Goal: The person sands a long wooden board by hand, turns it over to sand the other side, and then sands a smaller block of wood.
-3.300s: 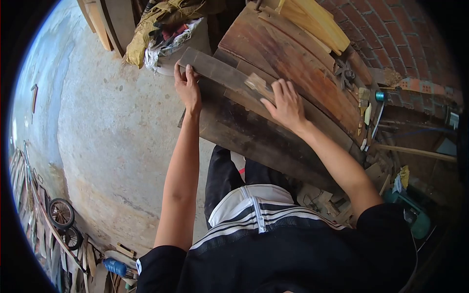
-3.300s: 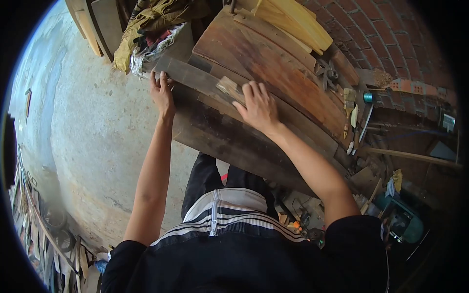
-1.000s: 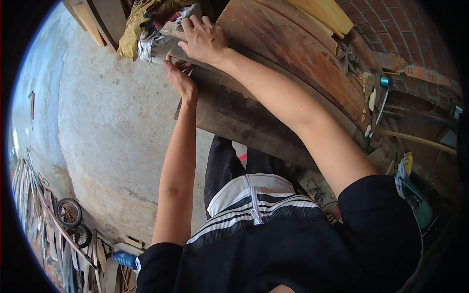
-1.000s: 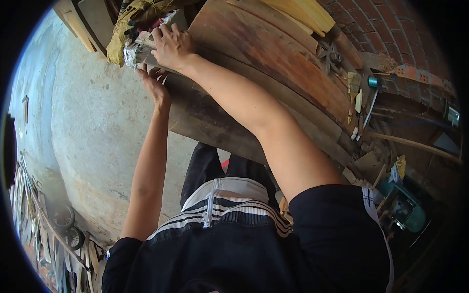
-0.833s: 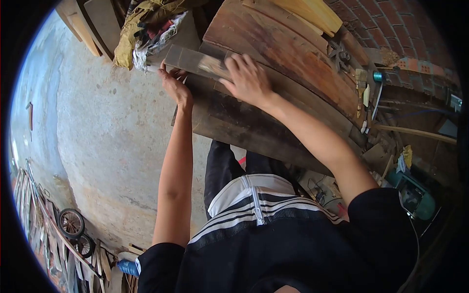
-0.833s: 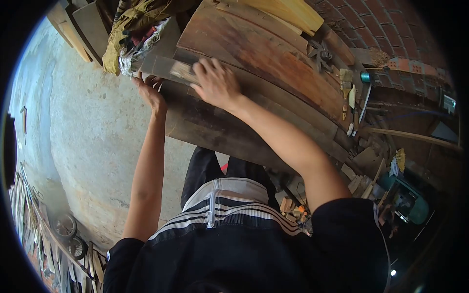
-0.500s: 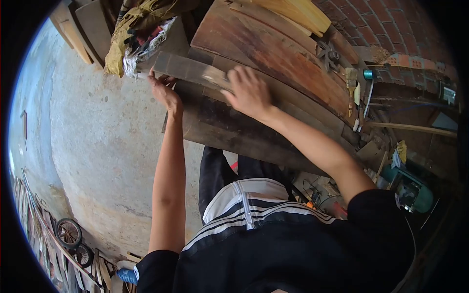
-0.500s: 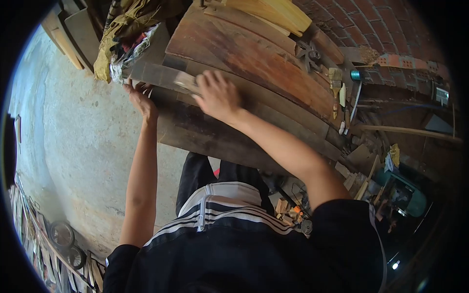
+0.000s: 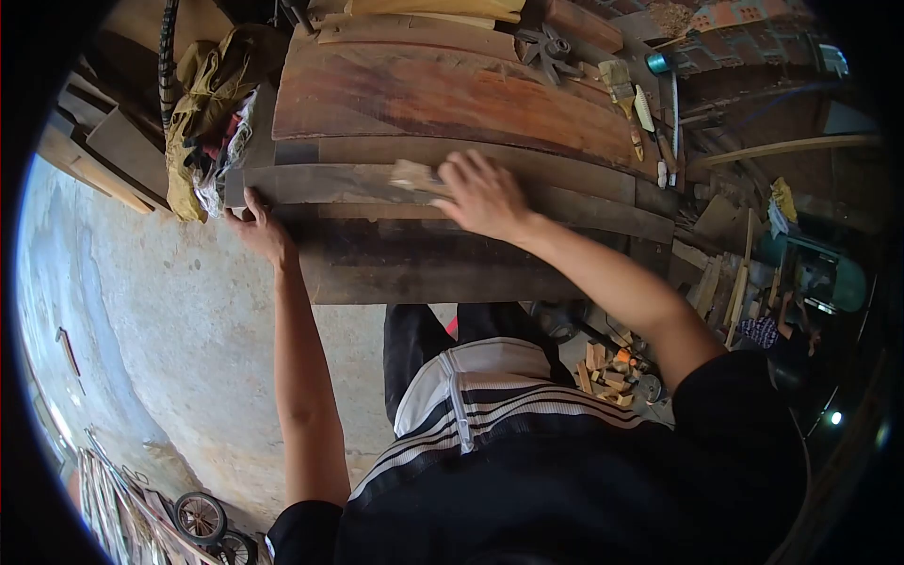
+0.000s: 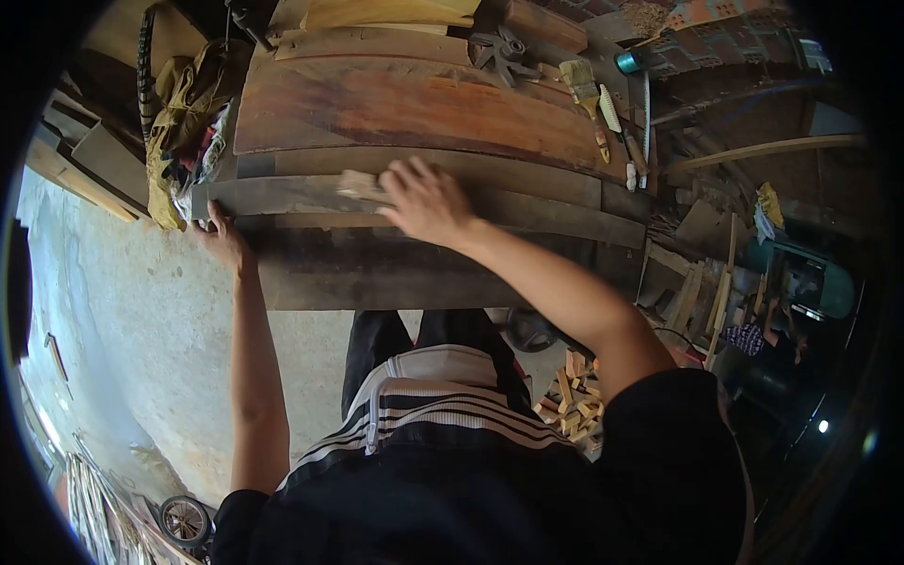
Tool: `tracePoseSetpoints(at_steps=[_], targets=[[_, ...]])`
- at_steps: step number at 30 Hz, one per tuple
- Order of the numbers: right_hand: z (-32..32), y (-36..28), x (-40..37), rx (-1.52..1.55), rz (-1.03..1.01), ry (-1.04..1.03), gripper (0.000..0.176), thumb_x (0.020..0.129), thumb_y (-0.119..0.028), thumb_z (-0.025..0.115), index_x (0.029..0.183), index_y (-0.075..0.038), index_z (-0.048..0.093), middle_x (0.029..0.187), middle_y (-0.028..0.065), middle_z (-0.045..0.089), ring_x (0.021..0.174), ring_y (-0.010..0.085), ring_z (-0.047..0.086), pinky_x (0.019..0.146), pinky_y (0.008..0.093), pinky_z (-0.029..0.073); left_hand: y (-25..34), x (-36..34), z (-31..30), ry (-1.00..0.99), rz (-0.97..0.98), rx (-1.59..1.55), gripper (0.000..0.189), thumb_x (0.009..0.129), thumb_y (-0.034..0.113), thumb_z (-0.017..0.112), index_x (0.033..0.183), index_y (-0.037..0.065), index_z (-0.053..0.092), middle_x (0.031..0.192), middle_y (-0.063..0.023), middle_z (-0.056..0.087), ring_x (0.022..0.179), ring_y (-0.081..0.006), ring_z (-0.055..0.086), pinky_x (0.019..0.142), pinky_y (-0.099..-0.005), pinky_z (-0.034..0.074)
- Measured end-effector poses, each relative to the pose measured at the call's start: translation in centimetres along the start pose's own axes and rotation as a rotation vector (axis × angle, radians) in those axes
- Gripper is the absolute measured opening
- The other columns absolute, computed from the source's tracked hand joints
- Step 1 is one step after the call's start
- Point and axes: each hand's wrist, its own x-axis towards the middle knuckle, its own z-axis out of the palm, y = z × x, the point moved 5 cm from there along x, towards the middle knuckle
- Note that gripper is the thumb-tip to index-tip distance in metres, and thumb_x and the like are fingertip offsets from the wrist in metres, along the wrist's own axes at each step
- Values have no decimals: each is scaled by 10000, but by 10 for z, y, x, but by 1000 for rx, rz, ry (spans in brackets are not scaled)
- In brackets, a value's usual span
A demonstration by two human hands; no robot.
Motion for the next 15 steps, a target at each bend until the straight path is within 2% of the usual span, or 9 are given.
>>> tracePoseSetpoints(at_steps=[1,2,4,6,8,10,12,13,15], targets=[[-4,29,-34,-84,6,52,495,870,-402,732,1135,-44,517,1150,142,560,1074,317,580,779,423,583,-3,3,1,9,32,30,750,974,483,638,1424,-80,429,1208,-254,653,989,-313,673,832,-390,539],[-12,54,-66,-107,38,13,489,870,-402,733,1123,-43,520,1144,138,560,1068,311,579,777,429,578,-6,4,1,27,32,52,769,968,490,643,1416,-96,428,1226,-255,644,1024,-342,662,862,-413,526],[-22,66,-77,-131,65,-22,483,870,-402,733,1112,-42,523,1139,134,561,1062,305,577,775,436,572,-4,5,0,48,41,92,778,969,497,639,1420,-98,422,1228,-260,640,1030,-343,661,869,-413,525],[-16,64,-74,-122,2,-36,471,872,-398,731,1106,-43,530,1140,124,562,1066,296,572,774,427,562,-4,3,2,47,51,137,786,971,504,635,1424,-100,415,1230,-264,636,1035,-345,659,876,-414,524],[-5,25,-29,-70,-9,40,462,873,-389,727,1117,-49,532,1155,118,565,1086,293,567,796,433,552,-5,1,3,64,25,40,769,982,483,636,1436,-90,396,1213,-253,642,1030,-316,660,868,-397,530],[5,-27,25,1,-84,138,448,877,-371,714,1151,-59,544,1167,119,570,1114,302,557,830,479,532,0,1,3,24,3,11,749,990,461,637,1439,-84,388,1211,-242,645,1025,-298,659,864,-383,533],[21,-67,70,-18,-103,192,443,874,-380,714,1136,-67,543,1151,103,564,1109,291,544,825,447,523,-3,4,2,-13,-54,-40,683,1007,389,643,1440,-69,381,1225,-208,645,1031,-251,649,846,-349,540],[23,-72,78,-27,-114,250,434,870,-390,717,1105,-71,542,1125,88,559,1081,282,547,807,424,524,-1,5,2,-43,-18,-106,685,1006,386,648,1452,-59,379,1242,-208,636,1045,-255,642,849,-352,540],[18,-59,59,-11,-113,242,439,866,-395,722,1107,-75,543,1126,84,557,1080,278,544,814,423,521,3,4,0,-38,-59,-54,693,1002,385,655,1463,-49,375,1257,-209,628,1063,-255,637,855,-357,544]])
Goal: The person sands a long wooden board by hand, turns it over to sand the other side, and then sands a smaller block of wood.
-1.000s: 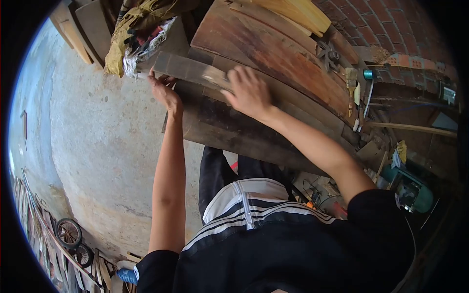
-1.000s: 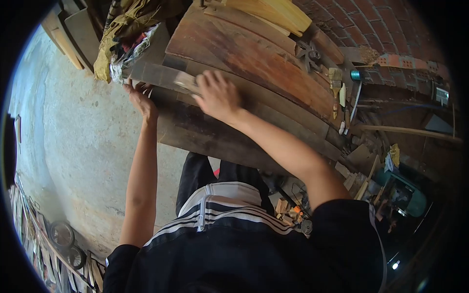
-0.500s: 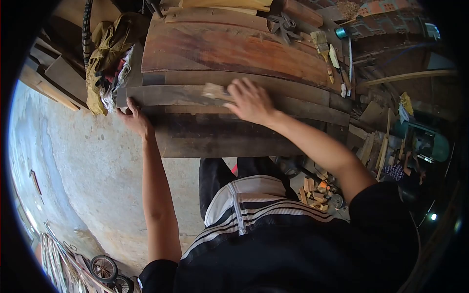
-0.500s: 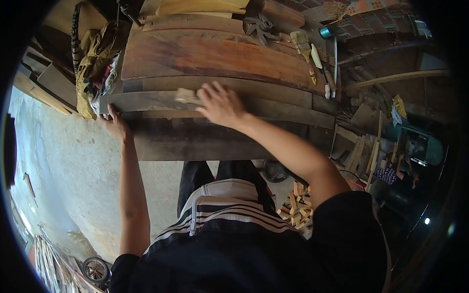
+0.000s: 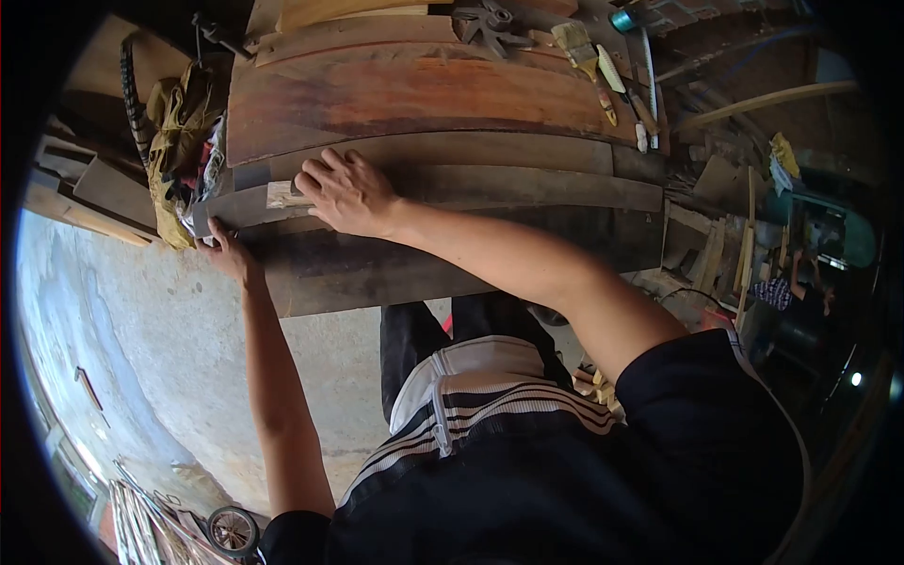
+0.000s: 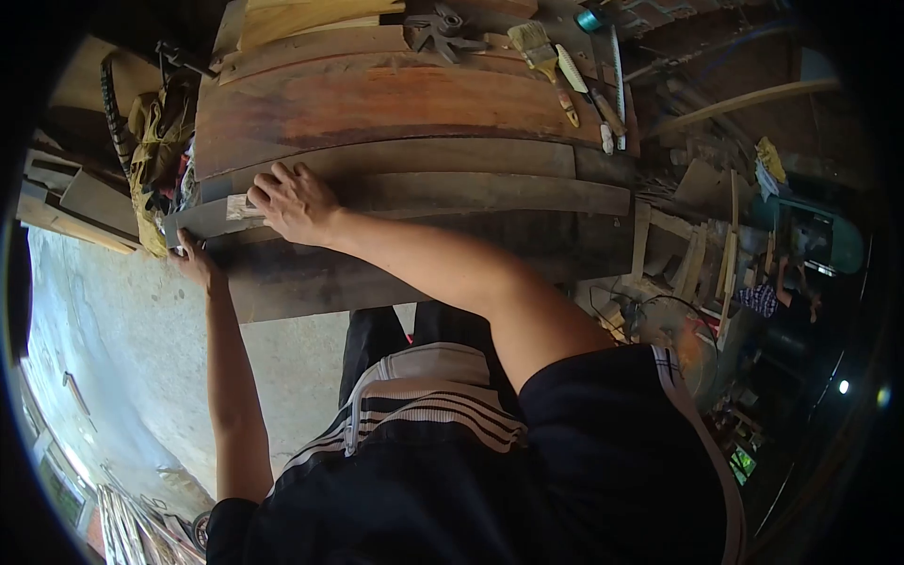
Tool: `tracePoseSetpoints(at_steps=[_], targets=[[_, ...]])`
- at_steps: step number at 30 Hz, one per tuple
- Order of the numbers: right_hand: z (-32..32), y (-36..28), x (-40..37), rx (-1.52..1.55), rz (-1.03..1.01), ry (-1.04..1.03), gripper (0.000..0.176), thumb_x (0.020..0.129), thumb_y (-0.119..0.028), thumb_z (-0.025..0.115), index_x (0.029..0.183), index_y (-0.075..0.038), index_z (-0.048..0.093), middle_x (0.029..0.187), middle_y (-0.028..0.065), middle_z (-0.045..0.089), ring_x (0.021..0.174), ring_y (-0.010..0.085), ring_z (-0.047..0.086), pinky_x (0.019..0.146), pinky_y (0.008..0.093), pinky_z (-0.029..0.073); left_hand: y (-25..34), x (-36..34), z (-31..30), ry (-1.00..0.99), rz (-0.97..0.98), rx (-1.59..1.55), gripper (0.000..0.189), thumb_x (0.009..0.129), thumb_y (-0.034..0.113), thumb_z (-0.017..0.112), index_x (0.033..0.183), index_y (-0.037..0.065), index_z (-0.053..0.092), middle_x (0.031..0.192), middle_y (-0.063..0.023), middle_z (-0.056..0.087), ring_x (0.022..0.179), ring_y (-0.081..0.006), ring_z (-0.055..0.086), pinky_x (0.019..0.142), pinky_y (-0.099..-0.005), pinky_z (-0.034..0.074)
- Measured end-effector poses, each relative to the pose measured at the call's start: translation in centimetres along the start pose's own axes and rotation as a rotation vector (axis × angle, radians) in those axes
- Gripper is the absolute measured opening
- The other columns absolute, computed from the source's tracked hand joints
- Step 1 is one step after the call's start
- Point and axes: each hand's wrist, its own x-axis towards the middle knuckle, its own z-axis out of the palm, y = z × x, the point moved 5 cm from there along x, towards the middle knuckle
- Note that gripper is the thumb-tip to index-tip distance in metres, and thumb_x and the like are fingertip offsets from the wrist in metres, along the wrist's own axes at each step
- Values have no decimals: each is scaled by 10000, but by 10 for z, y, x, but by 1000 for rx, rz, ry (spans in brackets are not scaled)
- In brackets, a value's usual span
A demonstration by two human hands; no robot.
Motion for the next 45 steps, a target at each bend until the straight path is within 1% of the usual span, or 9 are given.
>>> tracePoseSetpoints(at_steps=[9,12,14,16,21,26,30,40,45], targets=[[-121,181,-291,-212,243,-257,554,849,-379,776,1206,-17,556,1133,126,566,1050,318,567,853,424,528,-9,12,-4,-19,78,46,739,994,413,654,1474,-67,363,1302,-244,596,1036,-287,669,803,-348,570],[-109,162,-261,-205,314,-266,524,842,-389,773,1160,-27,568,1136,119,568,1063,296,564,840,440,527,-20,16,-3,-34,41,58,798,988,478,634,1496,-66,346,1364,-267,542,1149,-324,616,909,-397,535],[-84,124,-205,-175,246,-195,469,881,-436,707,1155,-76,584,1210,88,573,1132,282,538,822,435,535,-20,22,-9,154,76,755,856,992,566,568,1521,-59,316,1466,-280,438,1290,-371,491,1062,-472,421],[-56,89,-149,-103,190,-90,457,882,-404,710,1174,-89,556,1172,72,569,1124,269,534,854,463,516,-5,-5,6,242,154,706,850,1001,621,483,1554,1,302,1547,-259,335,1347,-405,384,1135,-572,278],[-49,81,-119,-23,91,-62,457,868,-423,716,1155,-106,557,1162,47,572,1120,266,533,883,454,506,71,-152,95,-161,797,988,648,1064,538,357,1621,222,252,1699,-66,169,1564,-301,143,1211,-628,71],[-114,184,-271,-230,285,-204,477,863,-459,722,1163,-118,575,1161,34,562,1116,246,534,816,384,545,55,-182,114,-317,773,1027,623,1078,506,324,1623,214,249,1697,-34,195,1563,-288,152,1209,-632,59],[-175,262,-397,-361,352,-266,559,851,-429,745,1220,-45,579,1207,83,580,1089,292,547,935,421,500,55,-180,114,-315,772,1021,614,1080,499,324,1620,214,256,1691,-37,211,1563,-284,154,1208,-636,57],[-78,155,-211,-139,259,-88,534,840,-407,756,1229,-108,546,1176,39,565,1142,252,519,832,453,536,48,-174,113,-302,796,1061,613,1078,506,335,1621,235,247,1693,-20,206,1564,-284,155,1210,-631,80],[-131,209,-299,-277,306,-85,485,838,-436,744,1176,-128,584,1132,20,570,1090,238,537,779,391,527,48,-171,113,-325,781,1075,627,1074,528,320,1622,233,243,1696,-16,196,1567,-274,147,1213,-629,82]])
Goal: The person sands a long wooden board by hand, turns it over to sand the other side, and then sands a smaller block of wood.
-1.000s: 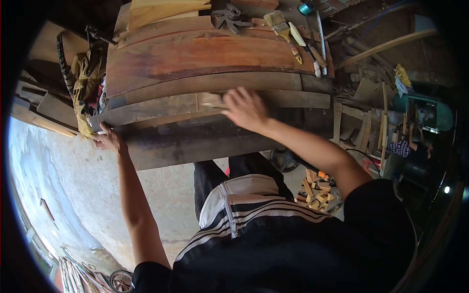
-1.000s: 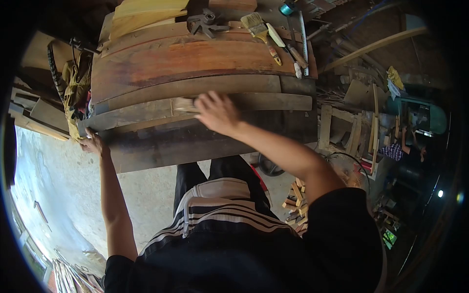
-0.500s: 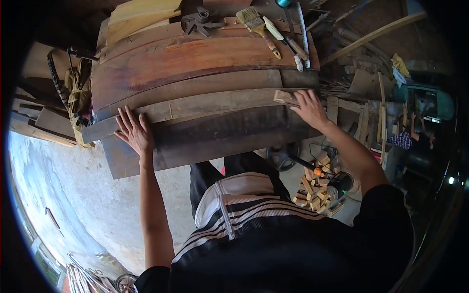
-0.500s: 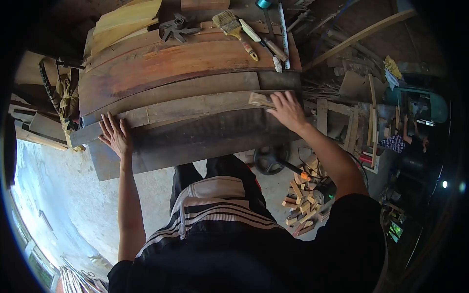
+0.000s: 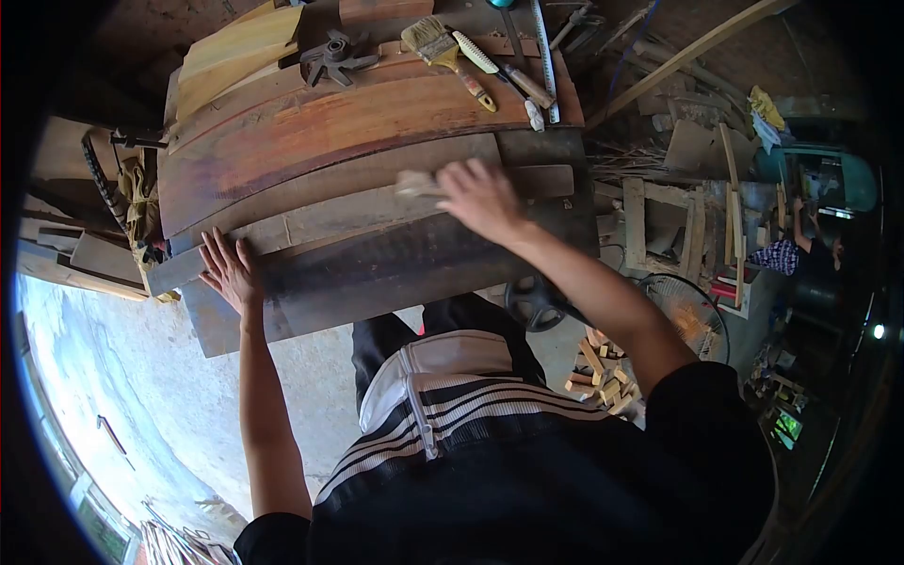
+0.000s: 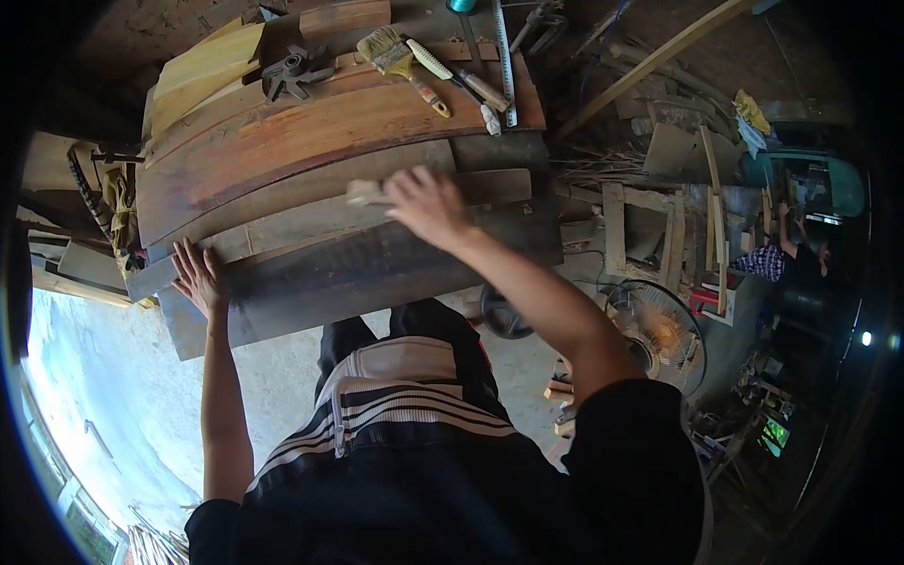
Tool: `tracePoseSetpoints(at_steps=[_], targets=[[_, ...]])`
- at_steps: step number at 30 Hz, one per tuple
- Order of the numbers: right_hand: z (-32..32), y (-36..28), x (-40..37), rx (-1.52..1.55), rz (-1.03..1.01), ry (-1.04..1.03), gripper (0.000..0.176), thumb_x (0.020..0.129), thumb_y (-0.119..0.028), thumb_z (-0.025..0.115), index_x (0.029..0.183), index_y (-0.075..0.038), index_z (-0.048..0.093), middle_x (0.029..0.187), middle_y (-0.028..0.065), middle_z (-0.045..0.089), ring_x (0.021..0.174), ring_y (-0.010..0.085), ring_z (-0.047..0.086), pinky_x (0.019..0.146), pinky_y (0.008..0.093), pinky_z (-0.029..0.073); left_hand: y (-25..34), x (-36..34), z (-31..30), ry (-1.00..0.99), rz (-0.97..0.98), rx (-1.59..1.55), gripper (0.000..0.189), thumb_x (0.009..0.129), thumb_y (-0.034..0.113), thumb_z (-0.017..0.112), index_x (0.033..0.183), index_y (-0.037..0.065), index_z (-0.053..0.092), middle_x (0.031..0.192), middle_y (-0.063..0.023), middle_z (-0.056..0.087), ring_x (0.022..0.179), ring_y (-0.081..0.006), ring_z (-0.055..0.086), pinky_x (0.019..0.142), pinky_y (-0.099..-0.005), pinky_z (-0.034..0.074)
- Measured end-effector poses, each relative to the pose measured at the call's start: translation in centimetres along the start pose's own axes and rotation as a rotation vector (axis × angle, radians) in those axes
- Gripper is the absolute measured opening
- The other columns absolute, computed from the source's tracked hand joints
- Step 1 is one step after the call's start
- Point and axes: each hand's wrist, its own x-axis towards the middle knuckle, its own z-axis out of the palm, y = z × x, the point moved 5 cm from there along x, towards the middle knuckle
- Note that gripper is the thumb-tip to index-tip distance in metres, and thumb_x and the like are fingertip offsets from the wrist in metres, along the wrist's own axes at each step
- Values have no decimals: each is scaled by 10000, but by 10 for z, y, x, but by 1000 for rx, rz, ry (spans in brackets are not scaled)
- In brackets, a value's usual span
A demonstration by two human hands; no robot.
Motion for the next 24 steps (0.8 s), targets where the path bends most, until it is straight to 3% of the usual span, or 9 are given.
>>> tracePoseSetpoints(at_steps=[4,10,13,15,17,18,20,21,24], targets=[[-16,128,-97,-125,377,8,487,851,-414,745,1166,-88,569,1120,77,589,1011,312,573,829,413,529,-1,-2,2,-1,-12,9,636,1072,544,300,1623,231,240,1698,-17,187,1569,-273,137,1213,-632,72],[9,174,-133,186,740,110,519,982,-402,618,1242,35,517,1192,274,567,1130,456,547,944,528,442,-16,0,-8,-107,3,-73,607,1064,504,393,1615,283,267,1693,-39,201,1562,-271,163,1210,-620,58],[42,195,-185,884,1407,210,740,956,-613,606,1384,-19,504,1244,84,602,1165,239,588,1020,397,449,-73,2,-42,118,-175,-85,646,1035,487,474,1611,276,273,1681,-83,211,1531,-337,228,1210,-606,104],[50,184,-187,1478,1440,329,674,968,-542,637,1417,-60,494,1277,64,603,1178,204,588,1046,381,463,-143,8,-46,229,-490,-131,674,1040,503,454,1623,253,223,1661,-157,223,1496,-388,272,1206,-593,153],[38,156,-164,1566,1465,308,729,967,-575,617,1465,-77,426,1318,80,571,1208,233,577,1048,404,458,-229,18,-9,164,-653,-448,682,1046,474,463,1626,246,187,1626,-187,278,1482,-385,303,1177,-582,248],[38,151,-162,1580,1463,323,728,965,-572,622,1468,-85,421,1324,73,564,1216,231,570,1048,407,459,-234,21,-16,163,-656,-448,682,1046,474,463,1626,246,187,1626,-187,278,1482,-385,303,1177,-582,248],[40,149,-163,1589,1469,351,727,964,-568,628,1472,-93,417,1330,66,558,1225,230,563,1048,411,460,-228,27,-16,-84,-969,-1109,662,1043,427,489,1606,184,240,1579,-193,348,1438,-368,373,1134,-549,340],[46,148,-162,1591,1477,350,736,959,-569,635,1473,-90,417,1337,67,554,1231,231,559,1056,405,453,-225,33,-18,-24,-958,-1224,554,1026,374,539,1490,100,406,1446,-174,493,1296,-332,519,1042,-494,450],[39,152,-160,1493,1501,366,810,942,-592,645,1497,-58,395,1375,84,541,1258,238,546,1079,390,430,-266,50,36,22,-881,-1376,335,1000,313,601,1214,65,532,1144,-127,642,991,-264,658,871,-399,554]])
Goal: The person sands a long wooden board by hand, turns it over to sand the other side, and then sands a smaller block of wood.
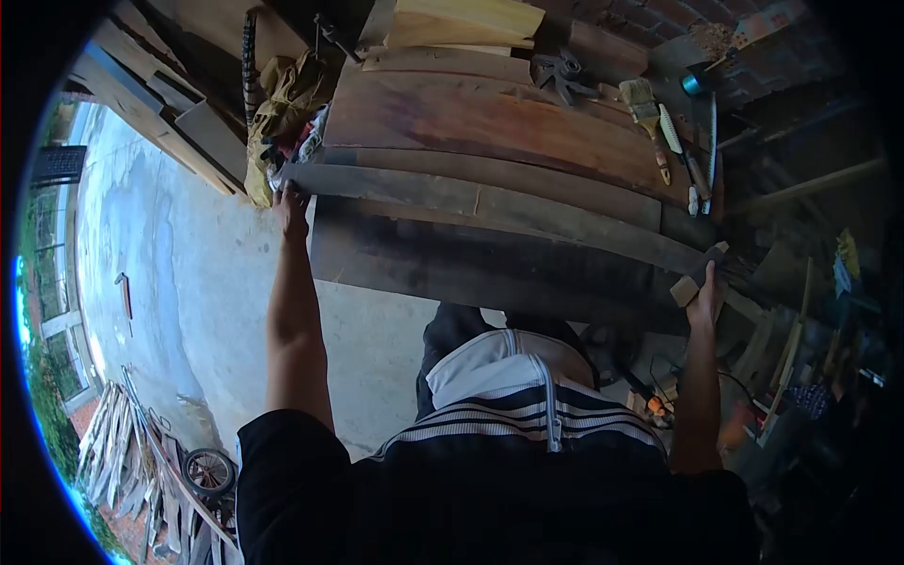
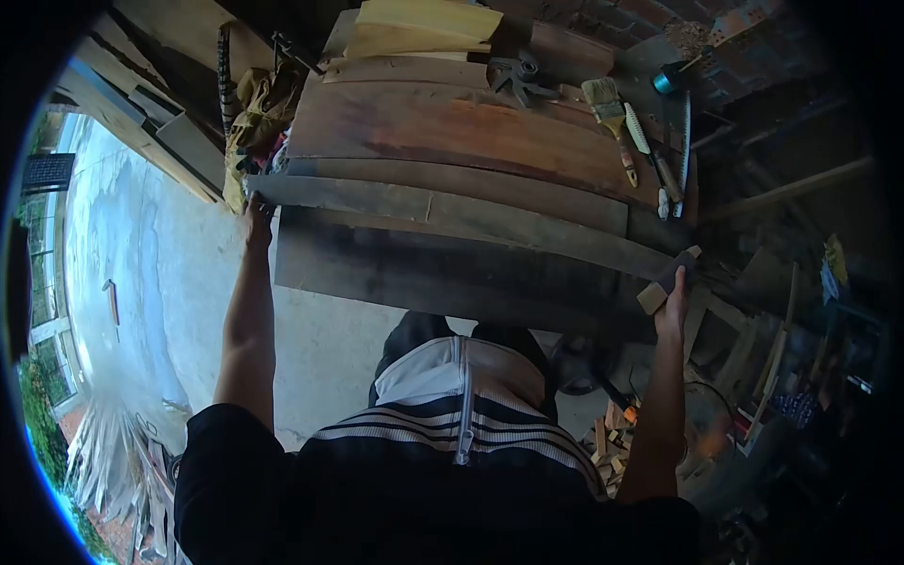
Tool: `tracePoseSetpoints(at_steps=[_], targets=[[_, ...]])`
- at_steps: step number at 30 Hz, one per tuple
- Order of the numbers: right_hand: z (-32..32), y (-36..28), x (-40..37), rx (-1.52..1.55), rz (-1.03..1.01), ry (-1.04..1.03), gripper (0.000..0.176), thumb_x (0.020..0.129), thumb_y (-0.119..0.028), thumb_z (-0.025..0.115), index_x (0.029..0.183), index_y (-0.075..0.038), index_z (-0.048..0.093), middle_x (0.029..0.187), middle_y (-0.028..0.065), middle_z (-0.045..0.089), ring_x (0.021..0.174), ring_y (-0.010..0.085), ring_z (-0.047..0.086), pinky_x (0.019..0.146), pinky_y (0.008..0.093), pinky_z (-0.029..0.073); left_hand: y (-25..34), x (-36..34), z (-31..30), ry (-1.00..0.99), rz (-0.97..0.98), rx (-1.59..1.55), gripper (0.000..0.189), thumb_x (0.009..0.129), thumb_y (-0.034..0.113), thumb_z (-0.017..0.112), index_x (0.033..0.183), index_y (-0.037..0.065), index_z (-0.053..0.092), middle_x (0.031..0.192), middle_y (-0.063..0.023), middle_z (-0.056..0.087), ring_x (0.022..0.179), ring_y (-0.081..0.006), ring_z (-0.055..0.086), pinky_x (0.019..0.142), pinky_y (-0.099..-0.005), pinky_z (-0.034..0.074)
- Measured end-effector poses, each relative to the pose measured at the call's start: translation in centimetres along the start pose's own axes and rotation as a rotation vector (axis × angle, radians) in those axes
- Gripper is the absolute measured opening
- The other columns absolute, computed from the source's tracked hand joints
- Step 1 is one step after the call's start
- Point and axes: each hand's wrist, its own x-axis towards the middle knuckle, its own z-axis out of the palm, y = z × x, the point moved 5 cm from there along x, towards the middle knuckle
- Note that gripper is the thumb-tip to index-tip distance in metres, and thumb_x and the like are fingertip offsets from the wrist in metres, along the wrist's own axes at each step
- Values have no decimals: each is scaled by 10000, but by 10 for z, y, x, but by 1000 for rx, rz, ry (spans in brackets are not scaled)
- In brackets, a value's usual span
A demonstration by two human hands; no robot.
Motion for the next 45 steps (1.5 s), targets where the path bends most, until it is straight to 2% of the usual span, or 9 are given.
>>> tracePoseSetpoints(at_steps=[7,9,12,17,20,25,28,35,45], targets=[[1,-59,-9,-554,-312,70,735,994,-538,595,1473,-1,447,1371,127,562,1259,244,547,1106,345,386,92,-23,21,-19,49,623,420,918,362,710,989,-52,715,739,-148,732,610,-206,725,582,-305,571],[48,-67,-19,-307,-212,-226,740,1003,-527,580,1465,33,437,1411,148,555,1312,257,519,1131,353,351,96,-15,29,-34,166,963,476,934,432,692,1009,-37,703,690,-146,717,586,-194,717,554,-329,548],[110,-58,-17,-940,-464,-196,702,1025,-510,536,1440,49,443,1396,213,563,1330,316,511,1121,391,360,77,-3,29,102,293,936,532,940,505,677,1046,-16,691,665,-145,705,561,-192,707,545,-332,530],[125,-70,-62,-1160,-632,-239,611,1018,-428,574,1405,32,464,1328,241,560,1260,392,528,1079,436,397,48,-9,14,20,102,502,645,949,549,655,1291,12,554,929,-127,669,732,-219,663,605,-369,584],[95,-86,-108,-1391,-1082,-376,530,935,-237,703,1337,25,479,1279,197,547,1159,416,535,992,463,449,15,11,-4,1,188,362,589,968,475,655,1371,58,549,1231,-153,647,1053,-254,651,785,-406,581],[64,-71,-88,-1537,-1054,-415,545,919,-260,721,1340,1,493,1292,172,558,1173,386,537,1008,462,439,9,-6,3,38,93,211,502,978,443,657,1370,141,570,1288,-35,659,1111,-162,601,876,-376,477],[115,-56,-106,-1590,-1280,-518,559,892,-268,744,1335,-22,506,1289,142,571,1164,348,550,979,457,441,19,-22,12,138,185,228,359,995,428,648,1179,122,689,882,11,643,663,-70,477,559,-238,388],[298,-14,-186,-1422,-1524,-607,540,808,-330,790,1231,-80,568,1179,60,610,1046,288,590,869,473,480,28,-40,24,236,219,268,577,968,413,678,1361,-2,598,1222,-137,685,1094,-240,642,995,-361,469],[527,44,-305,-1137,-1539,-788,426,842,-352,766,1115,-103,554,1110,62,606,1049,284,608,814,479,480,65,-60,28,22,154,501,550,982,400,629,1326,-30,628,1214,-187,709,1136,-288,658,1006,-365,467]])
